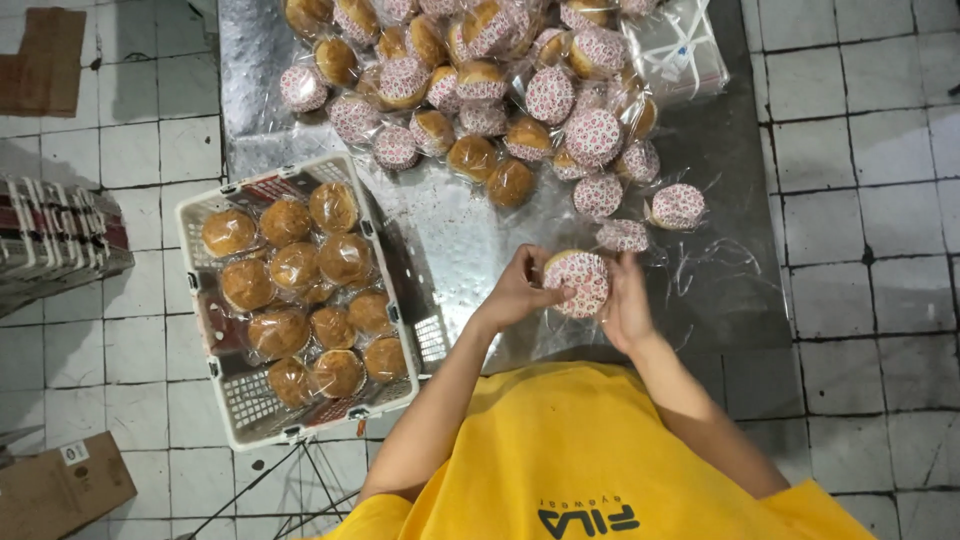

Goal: The person places bread rolls into individual clear plastic bags and then arranges the packaged items into a white plastic crate.

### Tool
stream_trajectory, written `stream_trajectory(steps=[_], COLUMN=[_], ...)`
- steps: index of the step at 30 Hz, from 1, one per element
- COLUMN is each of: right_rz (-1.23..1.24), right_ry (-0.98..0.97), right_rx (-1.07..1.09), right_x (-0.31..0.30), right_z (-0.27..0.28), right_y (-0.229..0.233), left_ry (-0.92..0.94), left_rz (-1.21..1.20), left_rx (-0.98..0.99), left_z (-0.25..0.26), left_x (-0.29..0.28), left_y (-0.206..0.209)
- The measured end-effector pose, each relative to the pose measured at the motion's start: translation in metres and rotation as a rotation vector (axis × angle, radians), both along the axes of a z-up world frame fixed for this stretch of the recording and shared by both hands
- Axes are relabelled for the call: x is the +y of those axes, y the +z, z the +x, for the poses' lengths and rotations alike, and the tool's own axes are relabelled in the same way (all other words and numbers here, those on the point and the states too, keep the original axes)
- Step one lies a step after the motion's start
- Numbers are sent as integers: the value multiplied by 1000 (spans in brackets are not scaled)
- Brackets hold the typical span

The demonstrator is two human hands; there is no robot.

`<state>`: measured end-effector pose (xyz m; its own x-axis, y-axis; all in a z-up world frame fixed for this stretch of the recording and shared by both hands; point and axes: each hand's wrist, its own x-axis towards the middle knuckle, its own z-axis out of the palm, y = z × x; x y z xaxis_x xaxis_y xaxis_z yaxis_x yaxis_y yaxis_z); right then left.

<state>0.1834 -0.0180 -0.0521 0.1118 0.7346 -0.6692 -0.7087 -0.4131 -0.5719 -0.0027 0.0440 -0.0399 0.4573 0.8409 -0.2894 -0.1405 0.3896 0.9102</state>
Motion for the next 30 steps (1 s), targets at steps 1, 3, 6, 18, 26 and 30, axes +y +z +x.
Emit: stream_trajectory(steps=[1,3,6,18,26,30], right_rz=[88,171,236,1153,1166,340], right_ry=[36,74,302,575,356,-136], right_rx=[-125,-245,-679,-1733,-1998,-827], right_x=[-7,-19,-7,83,103,87], right_z=[2,0,5,20,45,85], right_y=[-18,-17,29,97,48,85], left_ry=[3,9,-44,-72,-156,-51], left_rz=[-37,-80,-183,-2,-12,-99], left_rx=[-44,-83,-252,-322,-276,-370], left_z=[4,6,3,3,-6,-15], left_x=[-1,-9,-8,-15,-16,-20], left_y=[-12,-22,-1,55,68,54])
